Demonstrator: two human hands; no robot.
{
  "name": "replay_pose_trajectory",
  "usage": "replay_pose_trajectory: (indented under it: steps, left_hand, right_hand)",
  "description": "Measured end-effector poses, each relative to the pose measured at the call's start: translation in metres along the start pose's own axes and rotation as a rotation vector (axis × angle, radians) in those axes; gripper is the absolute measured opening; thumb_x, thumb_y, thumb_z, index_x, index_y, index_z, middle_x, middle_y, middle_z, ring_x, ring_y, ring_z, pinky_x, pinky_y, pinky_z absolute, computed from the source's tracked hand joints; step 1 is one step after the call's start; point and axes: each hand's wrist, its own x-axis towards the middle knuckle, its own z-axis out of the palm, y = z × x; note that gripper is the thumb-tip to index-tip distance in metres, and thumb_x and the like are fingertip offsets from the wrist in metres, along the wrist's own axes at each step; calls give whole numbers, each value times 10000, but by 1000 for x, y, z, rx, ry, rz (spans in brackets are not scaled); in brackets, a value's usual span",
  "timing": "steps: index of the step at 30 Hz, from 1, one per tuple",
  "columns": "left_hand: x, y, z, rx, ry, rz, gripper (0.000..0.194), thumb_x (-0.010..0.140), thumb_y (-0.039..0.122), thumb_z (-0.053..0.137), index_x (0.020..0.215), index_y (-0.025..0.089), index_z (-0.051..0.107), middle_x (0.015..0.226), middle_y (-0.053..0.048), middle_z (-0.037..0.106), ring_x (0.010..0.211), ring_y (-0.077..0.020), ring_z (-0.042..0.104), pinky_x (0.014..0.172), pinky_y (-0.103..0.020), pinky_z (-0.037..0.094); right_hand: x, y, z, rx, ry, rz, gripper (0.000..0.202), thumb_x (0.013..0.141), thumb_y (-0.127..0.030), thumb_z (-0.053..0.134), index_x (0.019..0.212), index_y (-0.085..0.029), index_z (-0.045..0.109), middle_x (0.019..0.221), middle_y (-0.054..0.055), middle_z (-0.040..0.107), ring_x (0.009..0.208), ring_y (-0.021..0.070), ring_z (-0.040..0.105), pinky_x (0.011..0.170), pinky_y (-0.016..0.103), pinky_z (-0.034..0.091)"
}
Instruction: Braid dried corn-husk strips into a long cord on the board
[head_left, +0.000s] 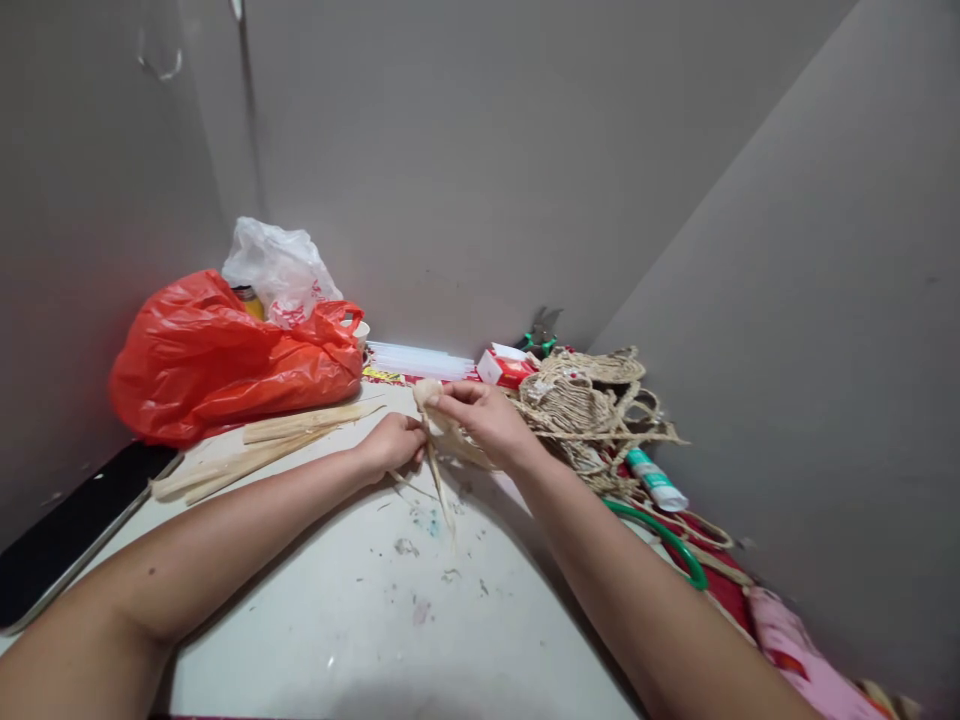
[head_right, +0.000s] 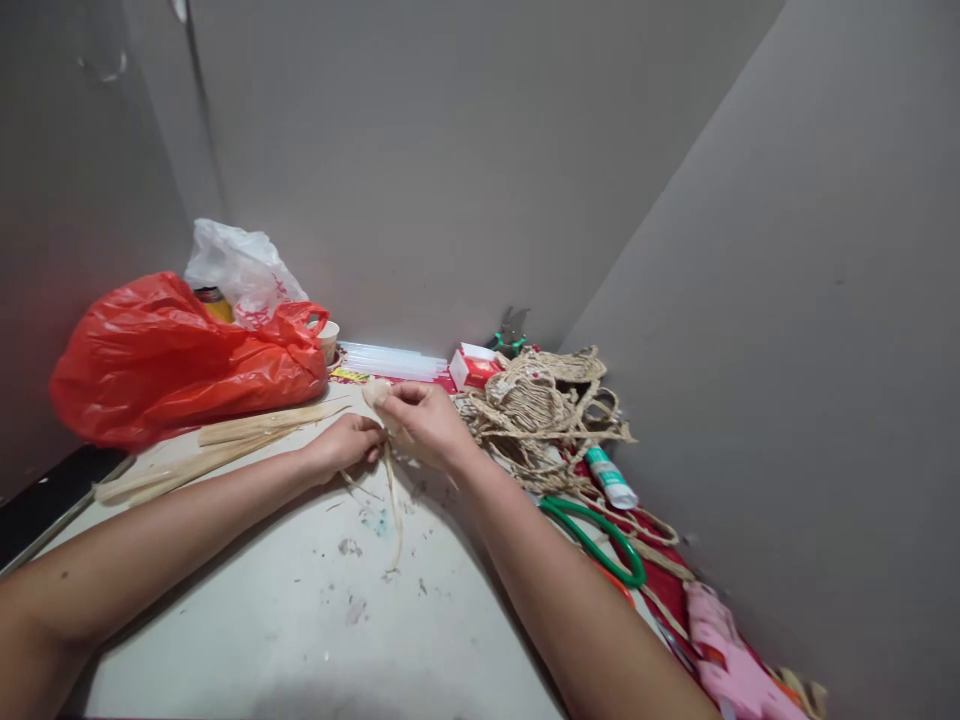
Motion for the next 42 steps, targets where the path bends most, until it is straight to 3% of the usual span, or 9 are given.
replay_pose_trajectory:
  steps: [5, 9, 14, 20, 22, 24, 27, 35, 42]
  left_hand:
    - [-2, 4, 1, -23, 0, -6, 278, 791, 236, 444, 551, 138, 543, 428, 16, 528, 290, -37, 254, 359, -199, 180]
    - [-2, 4, 5, -92, 65, 21, 249, 765, 234, 473, 535, 148, 511, 370, 57, 432, 304, -37, 228, 375, -197, 179]
    - [-2, 1, 8, -128, 143, 48, 240, 752, 275, 487, 543, 159, 487, 376, 74, 382, 341, -50, 266, 399, -198, 212]
    - [2, -4, 11, -97, 180, 112, 210, 744, 269, 472, 576, 148, 510, 480, 49, 451, 439, -71, 352, 443, -210, 273]
    - [1, -6, 13, -61, 201, 149, 211, 749, 245, 454, 575, 143, 516, 504, 40, 459, 482, -81, 383, 475, -215, 298]
    - [-2, -7, 14, -33, 232, 141, 216, 743, 220, 458, 546, 146, 505, 498, 37, 449, 505, -87, 398, 495, -217, 308]
    - [-2, -8, 12, 2, 214, 167, 248, 746, 185, 456, 499, 160, 448, 477, 41, 393, 502, -82, 353, 504, -226, 298]
    - [1, -8, 10, -28, 247, 167, 223, 760, 233, 455, 561, 149, 510, 512, 36, 470, 513, -89, 403, 508, -215, 314]
    - [4, -6, 13, 5, 268, 175, 255, 764, 267, 467, 533, 158, 468, 460, 49, 432, 447, -72, 346, 455, -208, 262]
  right_hand:
    - [6, 1, -32, 103, -273, 206, 266, 594, -296, 756, 715, -128, 590, 586, -31, 582, 483, 60, 491, 472, 192, 376]
    - [-1, 6, -26, -38, -370, 279, 235, 599, -255, 740, 691, -145, 554, 514, -47, 559, 418, 66, 497, 406, 177, 385]
    - [-18, 11, -6, -244, -361, 278, 212, 640, -219, 695, 610, -162, 493, 450, -58, 509, 394, 68, 495, 389, 169, 409]
    - [-21, 17, -3, -186, -279, 257, 243, 633, -293, 707, 611, -158, 507, 464, -55, 498, 389, 57, 467, 391, 165, 380]
    - [-23, 18, -4, -193, -308, 234, 260, 641, -317, 709, 592, -158, 509, 458, -44, 502, 379, 58, 450, 397, 178, 372]
    - [-24, 21, -6, -201, -369, 252, 262, 683, -358, 678, 590, -155, 542, 482, 2, 555, 403, 78, 483, 428, 203, 390]
    - [-18, 30, -9, -148, -304, 303, 281, 695, -422, 656, 603, -165, 587, 525, 61, 612, 400, 86, 476, 419, 221, 379]
    - [-17, 33, -4, -31, -185, 294, 216, 643, -329, 706, 608, -155, 584, 478, 9, 587, 384, 71, 489, 380, 178, 363]
    - [-18, 34, 1, -43, -213, 220, 226, 641, -308, 702, 606, -129, 569, 497, -2, 590, 396, 71, 527, 367, 154, 374]
